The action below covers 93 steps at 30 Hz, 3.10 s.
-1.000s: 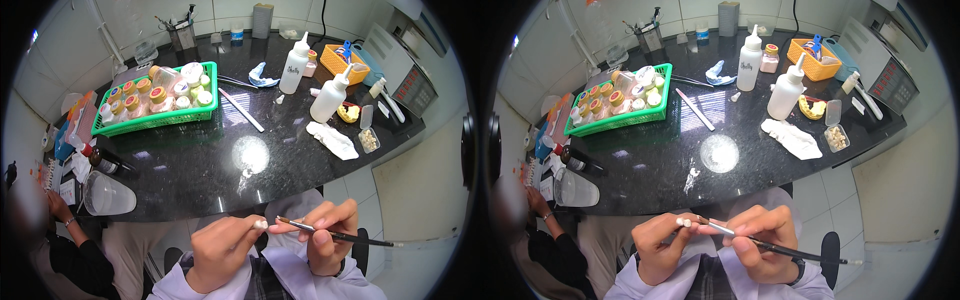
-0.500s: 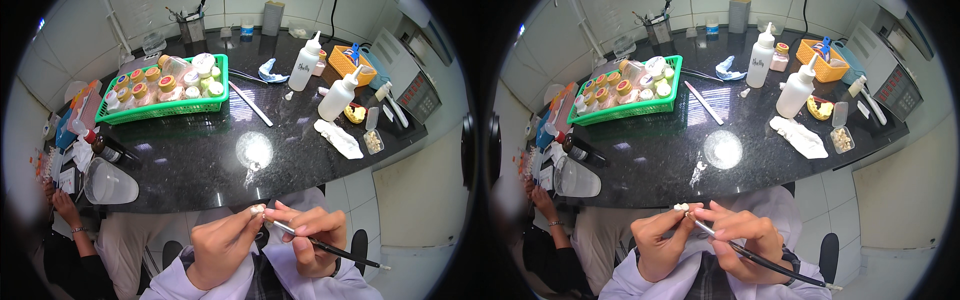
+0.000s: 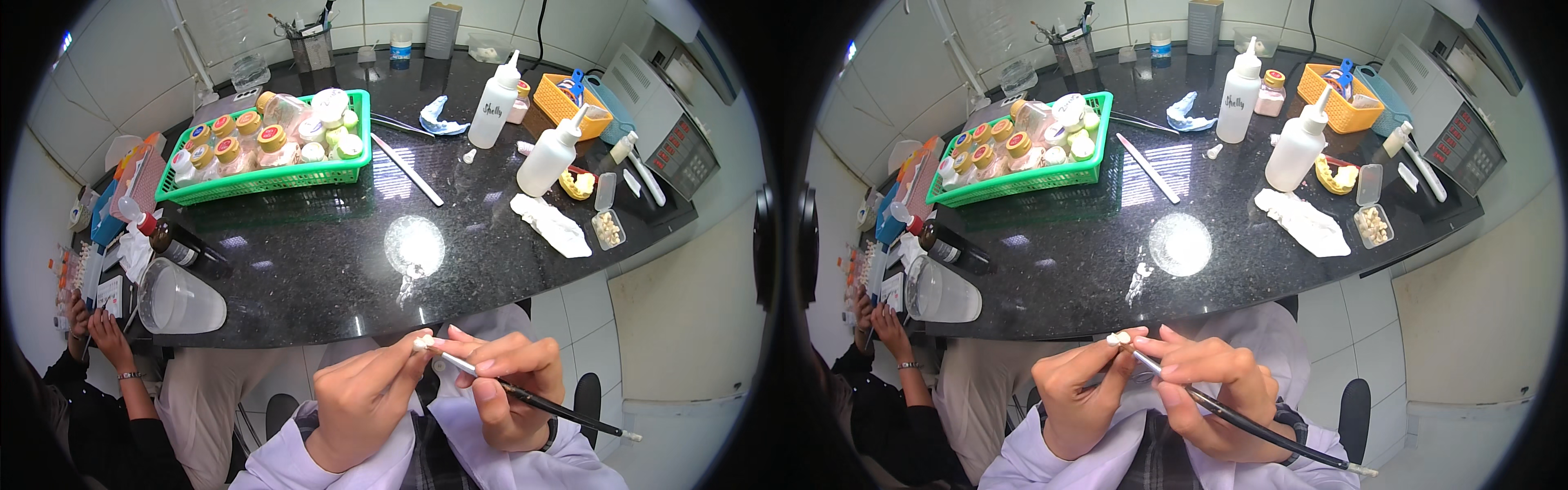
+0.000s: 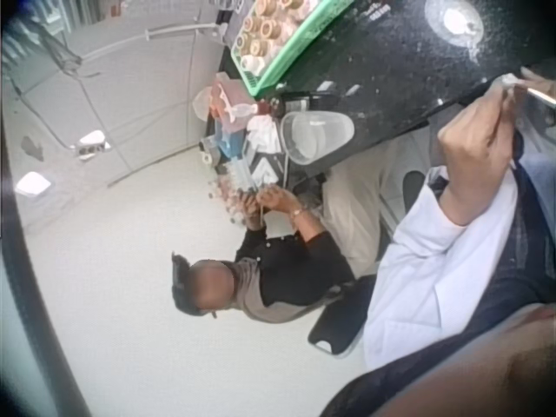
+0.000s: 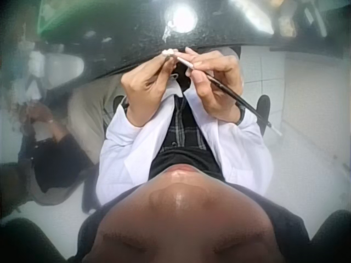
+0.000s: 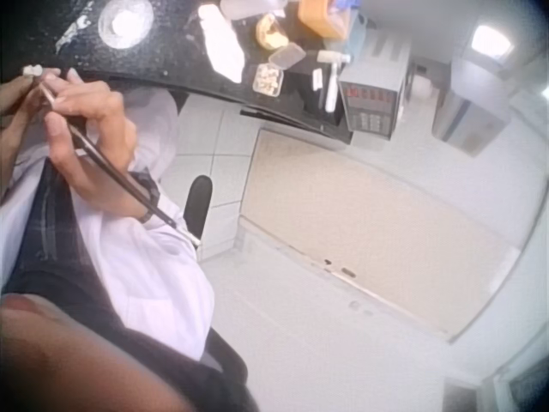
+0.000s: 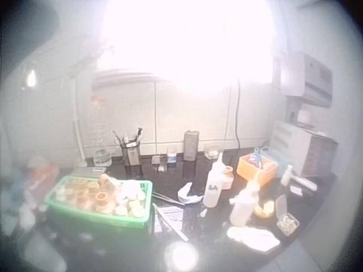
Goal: The person uses a fine brush to apply a white substance to small, tooth-shaped objects held in a metal clamp. They wipe the objects with a tissue and select additional pieces from a container on the table. The person continues to apply the substance to the objects, working on a black countertop with various dental supplies.
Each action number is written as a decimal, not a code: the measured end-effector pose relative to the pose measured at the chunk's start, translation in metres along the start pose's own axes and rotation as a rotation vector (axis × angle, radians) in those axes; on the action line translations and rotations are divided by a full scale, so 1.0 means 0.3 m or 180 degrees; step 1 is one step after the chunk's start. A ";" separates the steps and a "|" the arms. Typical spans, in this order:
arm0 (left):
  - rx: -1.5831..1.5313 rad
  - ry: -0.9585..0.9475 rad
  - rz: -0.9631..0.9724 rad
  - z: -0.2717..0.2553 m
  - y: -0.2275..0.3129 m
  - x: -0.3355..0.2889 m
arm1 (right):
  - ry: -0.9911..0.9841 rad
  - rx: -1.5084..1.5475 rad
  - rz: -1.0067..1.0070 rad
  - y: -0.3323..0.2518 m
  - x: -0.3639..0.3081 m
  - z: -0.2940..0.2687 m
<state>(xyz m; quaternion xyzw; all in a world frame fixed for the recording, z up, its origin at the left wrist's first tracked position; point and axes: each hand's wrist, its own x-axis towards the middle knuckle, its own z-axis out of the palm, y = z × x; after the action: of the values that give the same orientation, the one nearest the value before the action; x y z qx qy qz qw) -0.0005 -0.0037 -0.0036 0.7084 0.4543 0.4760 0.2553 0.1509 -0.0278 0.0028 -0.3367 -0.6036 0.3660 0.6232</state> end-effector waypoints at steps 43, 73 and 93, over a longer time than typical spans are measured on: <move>-0.1503 -0.0726 -0.0828 0.029 0.039 -0.005 | 0.0771 -0.0222 0.0524 0.186 0.172 -0.110; -0.1510 -0.0639 -0.0721 0.038 0.022 -0.006 | 0.0682 -0.0082 0.0625 0.183 0.174 -0.118; -0.1503 -0.0683 -0.0719 0.033 0.029 -0.005 | 0.0696 -0.0063 0.0657 0.171 0.180 -0.116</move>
<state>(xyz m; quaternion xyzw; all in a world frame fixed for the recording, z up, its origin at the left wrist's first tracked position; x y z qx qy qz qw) 0.0117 -0.0083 -0.0016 0.6206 0.3772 0.4595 0.5113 0.1832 0.0453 -0.0156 -0.4410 -0.4978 0.3833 0.6409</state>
